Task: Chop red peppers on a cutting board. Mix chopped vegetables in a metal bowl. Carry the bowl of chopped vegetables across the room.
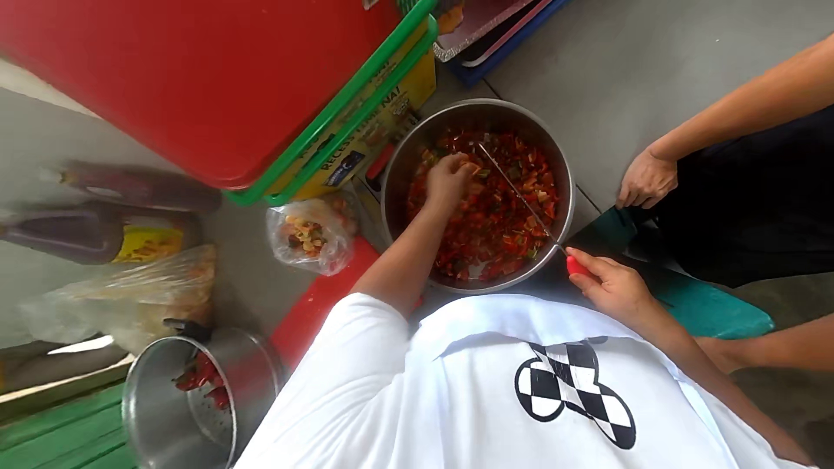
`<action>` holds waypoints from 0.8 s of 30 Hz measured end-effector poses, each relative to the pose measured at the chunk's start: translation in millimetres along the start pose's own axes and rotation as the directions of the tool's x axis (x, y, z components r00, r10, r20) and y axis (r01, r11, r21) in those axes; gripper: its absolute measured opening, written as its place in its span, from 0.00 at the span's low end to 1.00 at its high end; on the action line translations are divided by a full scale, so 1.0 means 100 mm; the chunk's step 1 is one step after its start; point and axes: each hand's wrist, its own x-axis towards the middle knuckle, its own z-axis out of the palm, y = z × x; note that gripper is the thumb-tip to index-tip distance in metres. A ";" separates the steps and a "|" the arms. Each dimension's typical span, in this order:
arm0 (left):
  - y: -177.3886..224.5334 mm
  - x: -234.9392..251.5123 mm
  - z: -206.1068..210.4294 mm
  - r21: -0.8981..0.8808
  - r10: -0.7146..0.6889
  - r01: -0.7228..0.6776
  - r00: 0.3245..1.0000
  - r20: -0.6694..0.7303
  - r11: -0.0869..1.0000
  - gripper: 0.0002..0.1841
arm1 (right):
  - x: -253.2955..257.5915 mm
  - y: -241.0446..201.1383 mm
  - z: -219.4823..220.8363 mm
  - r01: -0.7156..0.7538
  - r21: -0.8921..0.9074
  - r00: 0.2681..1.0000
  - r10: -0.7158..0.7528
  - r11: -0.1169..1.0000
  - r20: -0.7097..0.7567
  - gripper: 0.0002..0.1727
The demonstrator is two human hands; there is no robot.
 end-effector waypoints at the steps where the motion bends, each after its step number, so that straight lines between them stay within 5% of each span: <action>1: -0.02 -0.01 0.02 -0.152 -0.053 0.048 0.998 -0.032 0.987 0.22 | 0.01 0.01 0.02 0.015 -0.018 1.000 -0.015 1.000 0.006 0.25; 5: 0.02 -0.08 0.08 -0.464 -0.223 0.136 0.965 -0.137 0.876 0.16 | 0.03 0.02 0.10 0.062 -0.081 0.998 -0.060 0.995 0.029 0.24; 11: 0.06 -0.18 0.17 -0.595 -0.310 0.137 0.930 -0.199 0.792 0.11 | 0.01 0.03 0.13 0.113 -0.111 0.993 -0.109 0.987 0.038 0.24; 15: 0.09 -0.41 0.25 -0.541 -0.313 0.261 0.950 -0.004 0.799 0.13 | 0.08 -0.03 0.13 0.112 -0.124 0.994 -0.110 0.986 0.029 0.23; 17: 0.17 -0.54 0.21 -0.403 -0.257 0.304 0.952 0.169 0.863 0.11 | 0.13 -0.07 0.09 0.087 -0.090 0.996 -0.085 0.992 0.031 0.24; 20: 0.15 -0.55 -0.14 0.139 -0.072 0.040 0.970 0.234 0.989 0.18 | 0.07 -0.07 -0.01 -0.009 0.009 0.997 0.008 1.000 0.076 0.24; 22: 0.01 -0.48 -0.45 0.517 -0.055 -0.078 0.970 0.238 0.853 0.25 | 0.00 -0.04 -0.06 -0.023 0.047 0.998 0.021 0.999 0.055 0.25; 24: -0.23 -0.58 -0.60 0.692 -0.140 -0.095 0.951 0.275 0.716 0.35 | -0.09 0.02 -0.09 -0.021 0.057 1.000 0.020 0.998 0.016 0.26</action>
